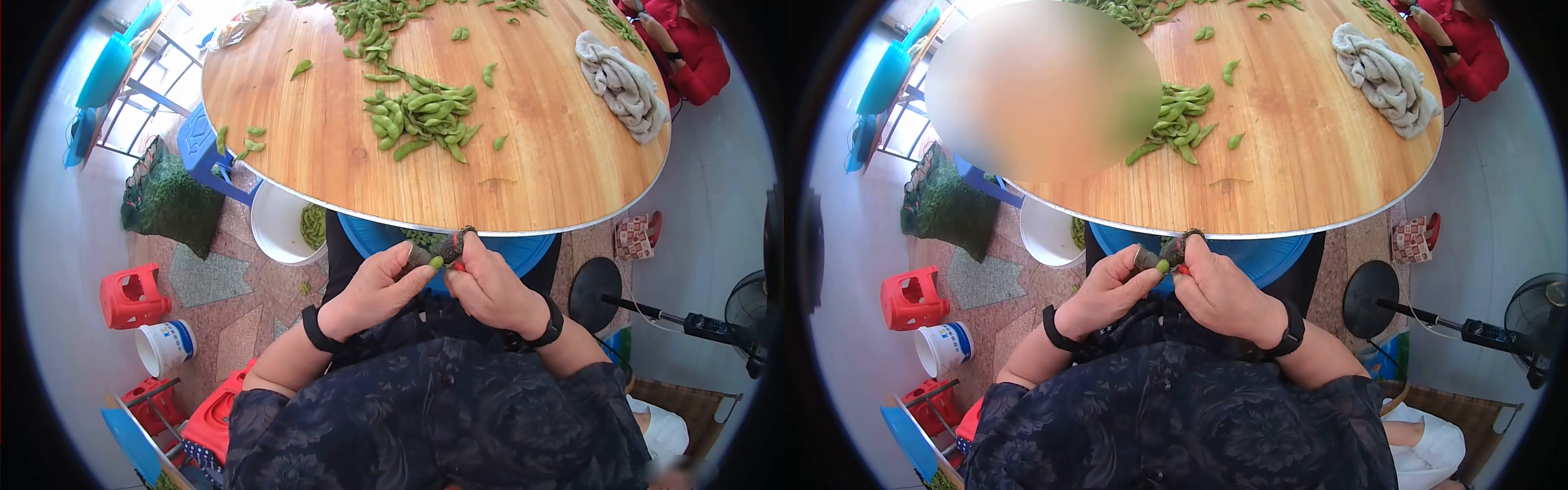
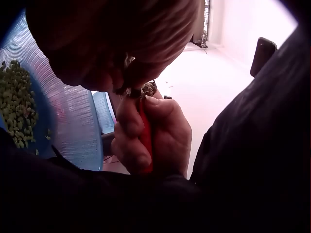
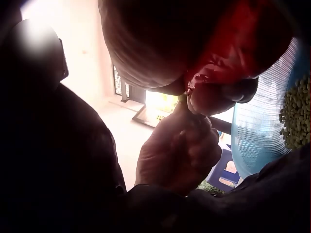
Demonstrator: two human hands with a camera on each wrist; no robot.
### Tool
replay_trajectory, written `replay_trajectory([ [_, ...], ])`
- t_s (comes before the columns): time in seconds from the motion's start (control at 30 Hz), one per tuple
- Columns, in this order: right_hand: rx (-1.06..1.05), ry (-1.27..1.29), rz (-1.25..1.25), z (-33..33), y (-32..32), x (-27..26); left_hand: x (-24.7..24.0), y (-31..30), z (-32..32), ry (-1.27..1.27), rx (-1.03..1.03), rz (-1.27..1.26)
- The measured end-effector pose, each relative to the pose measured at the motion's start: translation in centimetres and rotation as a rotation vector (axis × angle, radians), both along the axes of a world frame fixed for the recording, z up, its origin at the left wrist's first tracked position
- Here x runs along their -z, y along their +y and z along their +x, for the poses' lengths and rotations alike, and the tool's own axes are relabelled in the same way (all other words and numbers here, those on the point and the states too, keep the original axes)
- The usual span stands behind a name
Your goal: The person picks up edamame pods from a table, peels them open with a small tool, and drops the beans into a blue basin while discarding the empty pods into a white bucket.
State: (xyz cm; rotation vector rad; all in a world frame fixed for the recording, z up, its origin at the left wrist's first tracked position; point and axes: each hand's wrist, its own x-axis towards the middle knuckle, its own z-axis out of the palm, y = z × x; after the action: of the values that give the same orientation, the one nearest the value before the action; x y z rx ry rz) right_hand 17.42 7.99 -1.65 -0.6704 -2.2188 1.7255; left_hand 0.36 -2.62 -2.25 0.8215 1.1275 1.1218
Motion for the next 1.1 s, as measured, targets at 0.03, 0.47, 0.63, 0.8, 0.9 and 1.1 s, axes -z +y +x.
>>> replay_trajectory([
  [0.03, 0.002, -0.001, -0.001, 0.0, 0.0, 0.0, -0.1, 0.0, 0.2, 0.01, -0.026, 0.024],
  [0.47, -0.022, 0.022, 0.141, -0.4, -0.7, 1.8, 0.7, -0.5, -0.4, 0.078, 0.018, -0.139],
  [0.63, -0.02, 0.147, 0.139, -0.6, -0.7, 2.6, 2.8, -0.6, -0.8, -0.676, -0.062, -0.485],
  [0.8, -0.035, -0.055, -0.665, -0.4, -0.4, 1.9, 4.3, -0.6, -0.5, -0.942, 0.081, -0.401],
  [0.9, -0.042, -0.092, -0.839, -0.4, 0.1, 2.4, 4.5, -0.3, -0.7, -0.786, 0.073, -0.472],
  [1.1, -0.022, -0.084, -0.785, -0.5, 0.0, 4.6, 5.6, 0.1, -1.0, -0.735, 0.121, -0.609],
])
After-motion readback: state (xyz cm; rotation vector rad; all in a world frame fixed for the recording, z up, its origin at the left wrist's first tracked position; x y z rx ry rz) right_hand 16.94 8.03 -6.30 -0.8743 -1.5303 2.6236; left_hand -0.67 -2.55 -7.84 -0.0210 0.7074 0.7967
